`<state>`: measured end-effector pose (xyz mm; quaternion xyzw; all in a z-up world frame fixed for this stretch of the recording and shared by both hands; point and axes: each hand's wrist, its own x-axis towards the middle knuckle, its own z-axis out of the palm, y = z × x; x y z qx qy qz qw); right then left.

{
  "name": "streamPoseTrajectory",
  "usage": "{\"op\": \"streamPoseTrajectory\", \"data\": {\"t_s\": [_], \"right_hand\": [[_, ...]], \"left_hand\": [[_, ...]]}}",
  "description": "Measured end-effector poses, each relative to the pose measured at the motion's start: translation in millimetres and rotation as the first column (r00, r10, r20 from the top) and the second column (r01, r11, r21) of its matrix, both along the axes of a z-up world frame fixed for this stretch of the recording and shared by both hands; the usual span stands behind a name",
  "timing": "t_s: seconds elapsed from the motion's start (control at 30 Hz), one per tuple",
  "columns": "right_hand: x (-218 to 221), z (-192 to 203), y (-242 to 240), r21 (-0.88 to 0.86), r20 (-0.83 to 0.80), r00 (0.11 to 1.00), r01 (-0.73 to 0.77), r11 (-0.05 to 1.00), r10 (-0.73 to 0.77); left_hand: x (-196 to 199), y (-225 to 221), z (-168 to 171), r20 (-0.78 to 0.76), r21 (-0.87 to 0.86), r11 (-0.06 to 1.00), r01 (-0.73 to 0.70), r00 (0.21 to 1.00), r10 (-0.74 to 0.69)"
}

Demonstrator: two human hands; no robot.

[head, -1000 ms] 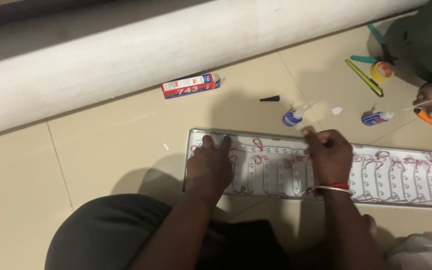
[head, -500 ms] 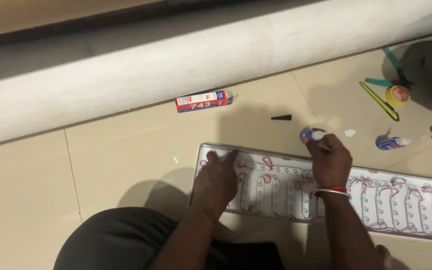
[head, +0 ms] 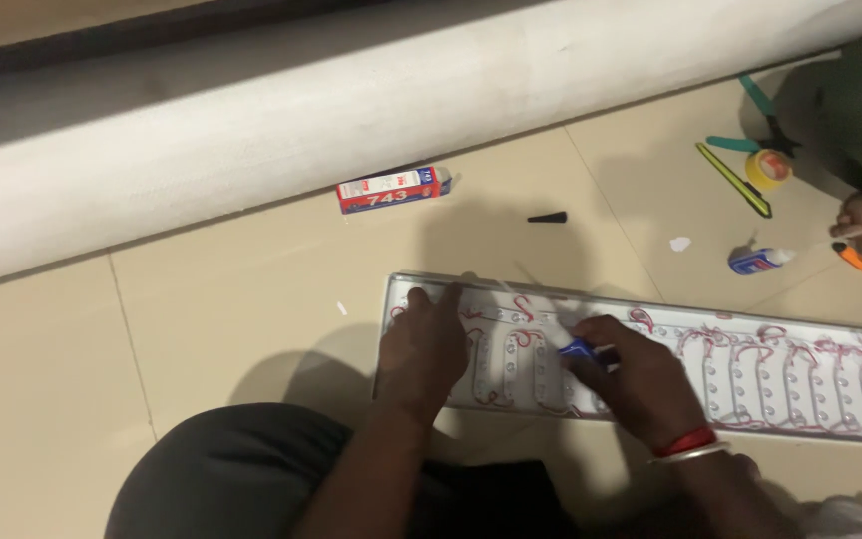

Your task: Manually applying glue and assembling LED strip components on a production line.

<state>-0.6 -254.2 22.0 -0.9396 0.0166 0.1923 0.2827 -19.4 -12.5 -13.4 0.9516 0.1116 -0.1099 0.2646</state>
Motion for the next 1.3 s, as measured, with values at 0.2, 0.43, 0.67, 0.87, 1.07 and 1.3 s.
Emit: {"op": "streamPoseTrajectory", "data": {"t_s": [0.2,0.43,0.67,0.87,1.07,1.3], "right_hand": [[-5.1,-0.4,9.9,-0.029,0.049,0.993,-0.104,0.994,0.105],[-5.2,-17.7,4.9,0.008,0.3,0.941,-0.164,0.986,0.154],[-2.7,-11.9,15.2,-0.131,0.399,0.879,-0.228,0.965,0.261],[0.8,-10.2,21.8,-0.166,0.477,0.832,-0.23,0.959,0.283],[1.2,-3.8,24.7,-0.174,0.563,0.76,-0.275,0.946,0.325],[3.4,0.5,30.4,-0.162,0.559,0.773,-0.252,0.954,0.299]], "left_hand": [[3.9,-0.4,-0.9,-0.082,0.089,0.995,0.047,0.996,-0.04],[5.5,1.7,5.4,-0.09,0.033,0.999,0.027,0.996,-0.024],[8.9,3.6,9.2,-0.135,0.026,0.999,0.025,0.991,-0.021],[8.5,5.5,1.7,-0.129,0.05,0.998,0.036,0.991,-0.029],[8.1,5.6,5.4,-0.102,0.042,0.999,0.035,0.994,-0.03],[10.5,4.2,6.5,-0.14,0.062,0.997,0.041,0.99,-0.032]]}}
